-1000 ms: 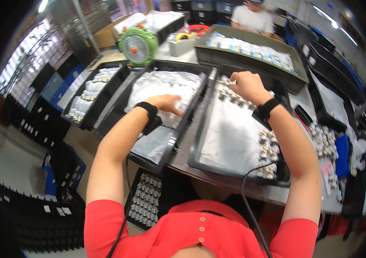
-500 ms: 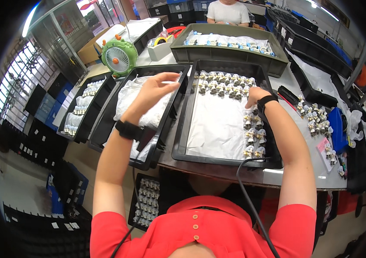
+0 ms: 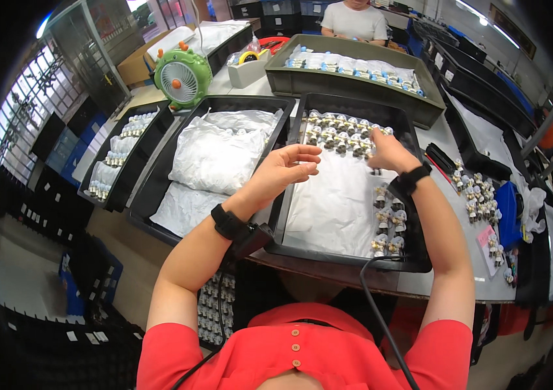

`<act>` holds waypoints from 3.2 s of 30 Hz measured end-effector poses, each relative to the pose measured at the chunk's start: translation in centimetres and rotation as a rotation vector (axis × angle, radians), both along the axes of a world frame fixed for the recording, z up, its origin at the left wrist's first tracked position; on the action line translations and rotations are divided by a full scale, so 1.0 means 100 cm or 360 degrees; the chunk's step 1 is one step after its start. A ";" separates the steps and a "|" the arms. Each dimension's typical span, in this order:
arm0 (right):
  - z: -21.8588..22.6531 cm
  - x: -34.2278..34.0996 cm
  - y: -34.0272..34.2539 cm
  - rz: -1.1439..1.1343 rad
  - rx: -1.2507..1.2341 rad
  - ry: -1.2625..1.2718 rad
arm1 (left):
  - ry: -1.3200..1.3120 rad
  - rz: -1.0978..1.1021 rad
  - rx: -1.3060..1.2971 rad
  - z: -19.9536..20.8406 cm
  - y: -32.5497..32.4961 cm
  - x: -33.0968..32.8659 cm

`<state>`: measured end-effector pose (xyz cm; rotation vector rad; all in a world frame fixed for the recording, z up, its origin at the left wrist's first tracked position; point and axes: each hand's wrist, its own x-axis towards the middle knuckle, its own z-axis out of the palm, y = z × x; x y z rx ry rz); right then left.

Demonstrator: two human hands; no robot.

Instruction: The person repeatedly picks up small cylindrical components from a tray, holds them with both hands to inspect or adjust them, and places them back into the tray. The task involves handling multiple identical items one by one in a repetitive cycle.

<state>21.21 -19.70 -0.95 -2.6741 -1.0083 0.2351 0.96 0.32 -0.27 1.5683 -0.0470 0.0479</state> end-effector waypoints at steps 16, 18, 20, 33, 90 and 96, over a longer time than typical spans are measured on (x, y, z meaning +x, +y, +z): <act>0.013 -0.103 0.043 0.0737 0.1614 0.0162 | -0.0014 0.0014 -0.0567 0.007 -0.010 -0.012; 0.011 -0.104 0.043 0.0729 0.1644 0.0134 | -0.0030 0.0029 -0.0554 0.008 -0.012 -0.013; 0.006 -0.102 0.043 0.0720 0.1683 0.0141 | -0.0026 0.0005 -0.0636 0.005 -0.011 -0.012; 0.011 -0.103 0.037 0.0840 0.1428 -0.0064 | -0.0141 -0.0026 -0.0779 -0.001 -0.008 -0.004; 0.014 -0.110 0.040 0.0886 0.1410 -0.0190 | -0.0085 -0.0262 -0.0958 0.004 -0.006 -0.007; 0.011 -0.110 0.040 0.0843 0.1443 -0.0012 | -0.0064 -0.0229 -0.1004 0.003 -0.008 -0.006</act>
